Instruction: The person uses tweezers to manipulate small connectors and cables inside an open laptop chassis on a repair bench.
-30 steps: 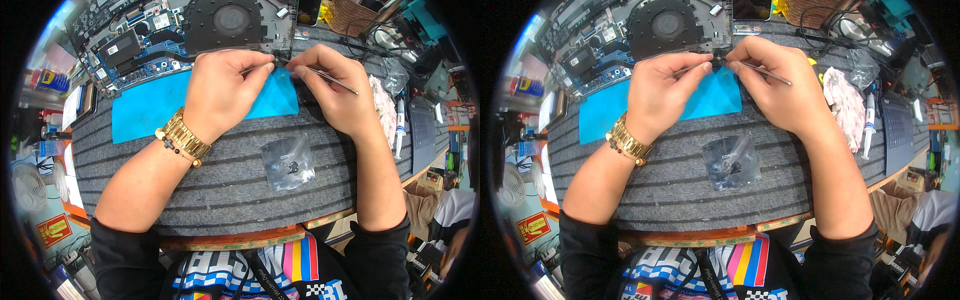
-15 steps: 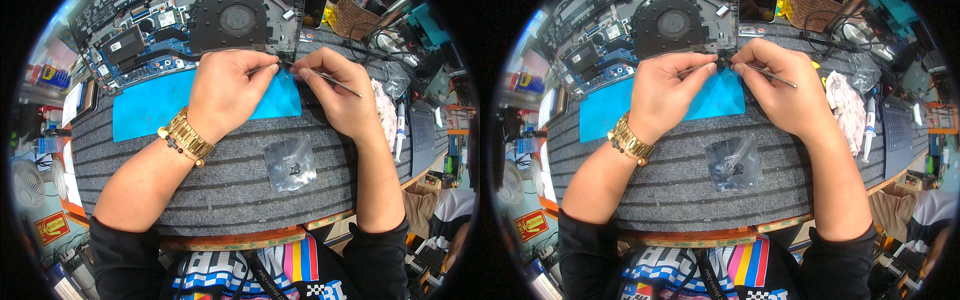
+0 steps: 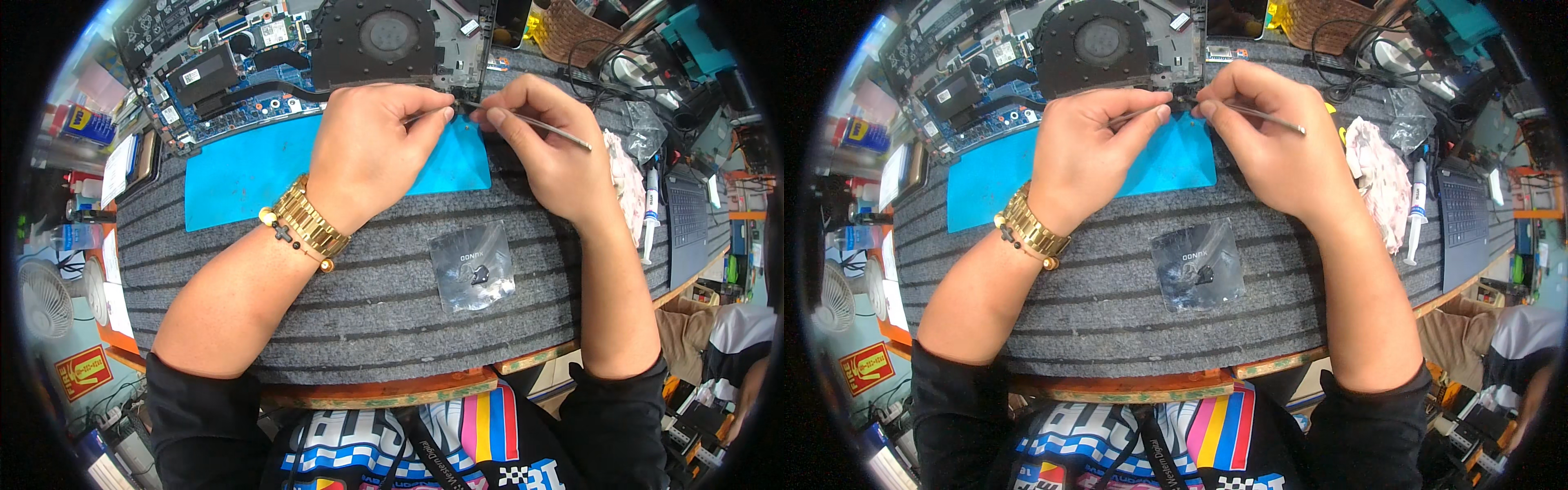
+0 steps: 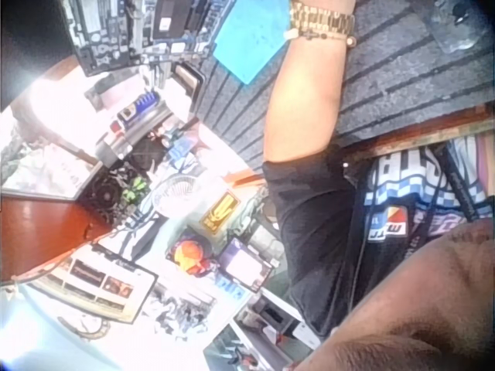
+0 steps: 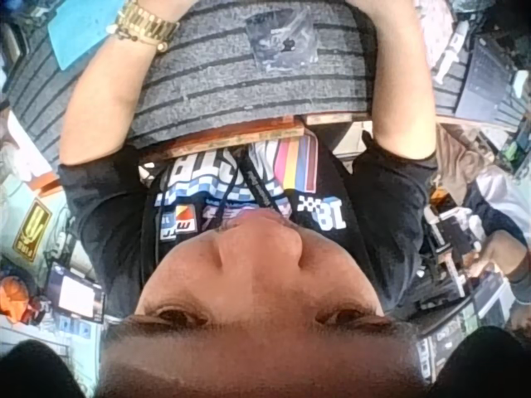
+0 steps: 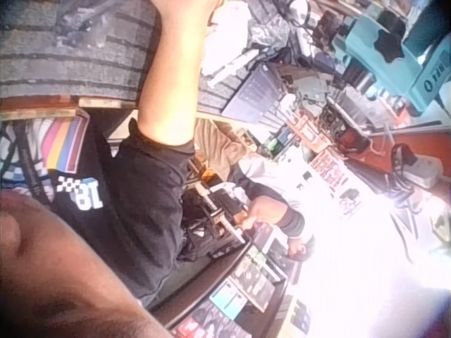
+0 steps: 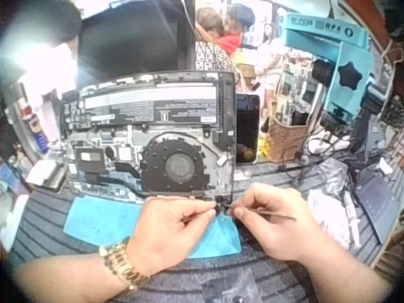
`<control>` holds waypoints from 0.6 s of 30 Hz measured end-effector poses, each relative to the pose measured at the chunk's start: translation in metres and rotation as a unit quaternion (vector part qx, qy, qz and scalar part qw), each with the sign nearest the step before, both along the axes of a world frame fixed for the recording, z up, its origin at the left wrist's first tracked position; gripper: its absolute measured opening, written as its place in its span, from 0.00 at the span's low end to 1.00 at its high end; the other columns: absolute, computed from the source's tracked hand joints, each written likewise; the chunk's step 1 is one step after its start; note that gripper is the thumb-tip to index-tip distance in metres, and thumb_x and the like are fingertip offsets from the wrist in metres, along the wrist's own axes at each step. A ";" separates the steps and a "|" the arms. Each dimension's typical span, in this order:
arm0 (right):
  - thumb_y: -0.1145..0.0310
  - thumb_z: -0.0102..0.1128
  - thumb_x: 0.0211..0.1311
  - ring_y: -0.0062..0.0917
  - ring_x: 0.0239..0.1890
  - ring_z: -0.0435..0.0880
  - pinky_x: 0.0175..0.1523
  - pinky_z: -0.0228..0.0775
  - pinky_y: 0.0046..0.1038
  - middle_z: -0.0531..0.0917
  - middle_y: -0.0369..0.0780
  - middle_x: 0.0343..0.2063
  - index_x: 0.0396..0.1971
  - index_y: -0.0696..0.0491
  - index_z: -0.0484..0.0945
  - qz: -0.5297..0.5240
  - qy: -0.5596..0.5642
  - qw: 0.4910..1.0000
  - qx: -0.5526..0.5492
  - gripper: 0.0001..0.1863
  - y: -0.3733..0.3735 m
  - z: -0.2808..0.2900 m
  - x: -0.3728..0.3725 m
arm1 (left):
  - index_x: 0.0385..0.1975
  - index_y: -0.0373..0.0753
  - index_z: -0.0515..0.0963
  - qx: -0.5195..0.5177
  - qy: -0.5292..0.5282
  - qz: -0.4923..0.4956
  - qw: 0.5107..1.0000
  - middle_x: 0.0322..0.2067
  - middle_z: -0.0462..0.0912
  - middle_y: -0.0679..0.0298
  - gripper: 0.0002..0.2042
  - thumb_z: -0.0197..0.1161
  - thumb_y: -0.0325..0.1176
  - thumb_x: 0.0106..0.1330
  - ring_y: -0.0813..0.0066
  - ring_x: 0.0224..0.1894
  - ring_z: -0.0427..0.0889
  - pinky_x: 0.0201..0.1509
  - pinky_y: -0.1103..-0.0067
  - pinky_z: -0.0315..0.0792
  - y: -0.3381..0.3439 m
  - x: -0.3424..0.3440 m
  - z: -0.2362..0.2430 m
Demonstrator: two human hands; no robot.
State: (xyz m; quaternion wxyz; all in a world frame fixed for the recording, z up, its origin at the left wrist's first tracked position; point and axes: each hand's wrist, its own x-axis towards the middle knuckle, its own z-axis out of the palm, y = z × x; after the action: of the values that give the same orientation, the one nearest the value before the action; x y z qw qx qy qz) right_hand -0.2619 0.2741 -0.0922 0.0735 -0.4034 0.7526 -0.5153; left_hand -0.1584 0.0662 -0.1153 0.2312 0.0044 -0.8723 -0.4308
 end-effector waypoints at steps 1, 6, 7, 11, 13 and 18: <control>0.78 0.65 0.74 0.16 0.42 0.87 0.50 0.81 0.23 0.91 0.39 0.38 0.41 0.63 0.83 -0.003 0.005 1.000 0.001 0.04 0.000 -0.002 0.000 | 0.49 0.34 0.92 0.000 0.001 0.000 1.000 0.39 0.96 0.56 0.11 0.75 0.31 0.72 0.80 0.38 0.92 0.41 0.81 0.82 0.000 0.000 0.000; 0.79 0.63 0.75 0.19 0.46 0.90 0.55 0.84 0.26 0.91 0.40 0.40 0.43 0.63 0.83 0.008 -0.040 0.999 -0.033 0.04 0.002 -0.004 0.001 | 0.49 0.34 0.92 -0.003 0.016 -0.006 1.000 0.38 0.96 0.55 0.10 0.75 0.31 0.72 0.78 0.37 0.93 0.40 0.80 0.82 -0.001 0.000 0.000; 0.79 0.62 0.76 0.20 0.47 0.90 0.57 0.85 0.27 0.91 0.40 0.40 0.44 0.63 0.83 0.008 -0.037 0.999 -0.026 0.04 0.002 -0.003 0.001 | 0.49 0.34 0.92 -0.002 0.016 -0.006 1.000 0.38 0.96 0.55 0.10 0.75 0.31 0.72 0.78 0.37 0.93 0.40 0.80 0.82 0.000 0.000 0.001; 0.79 0.62 0.75 0.20 0.46 0.90 0.55 0.85 0.26 0.91 0.40 0.40 0.44 0.63 0.83 0.004 -0.007 1.000 -0.017 0.04 0.001 -0.002 0.002 | 0.48 0.34 0.92 0.000 0.008 -0.004 1.000 0.39 0.96 0.54 0.11 0.75 0.31 0.72 0.78 0.38 0.93 0.40 0.80 0.82 0.001 0.001 0.003; 0.79 0.64 0.74 0.19 0.45 0.90 0.54 0.84 0.26 0.91 0.41 0.38 0.43 0.63 0.83 0.000 0.002 1.000 -0.010 0.04 0.001 -0.002 0.002 | 0.48 0.34 0.92 0.000 0.004 -0.002 1.000 0.39 0.96 0.54 0.11 0.75 0.31 0.72 0.78 0.38 0.93 0.40 0.80 0.82 0.000 0.001 0.002; 0.78 0.65 0.72 0.19 0.43 0.91 0.52 0.84 0.25 0.91 0.42 0.36 0.42 0.63 0.84 -0.001 0.030 1.000 0.006 0.04 0.001 -0.001 0.002 | 0.48 0.34 0.92 0.004 0.000 0.000 1.000 0.38 0.96 0.54 0.11 0.75 0.32 0.72 0.77 0.38 0.93 0.41 0.79 0.82 0.001 0.000 0.003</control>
State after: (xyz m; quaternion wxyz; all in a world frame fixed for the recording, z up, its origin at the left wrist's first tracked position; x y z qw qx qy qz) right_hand -0.2603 0.2747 -0.0929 0.0530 -0.4177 0.7579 -0.4982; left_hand -0.1581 0.0668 -0.1127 0.2314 0.0054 -0.8704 -0.4345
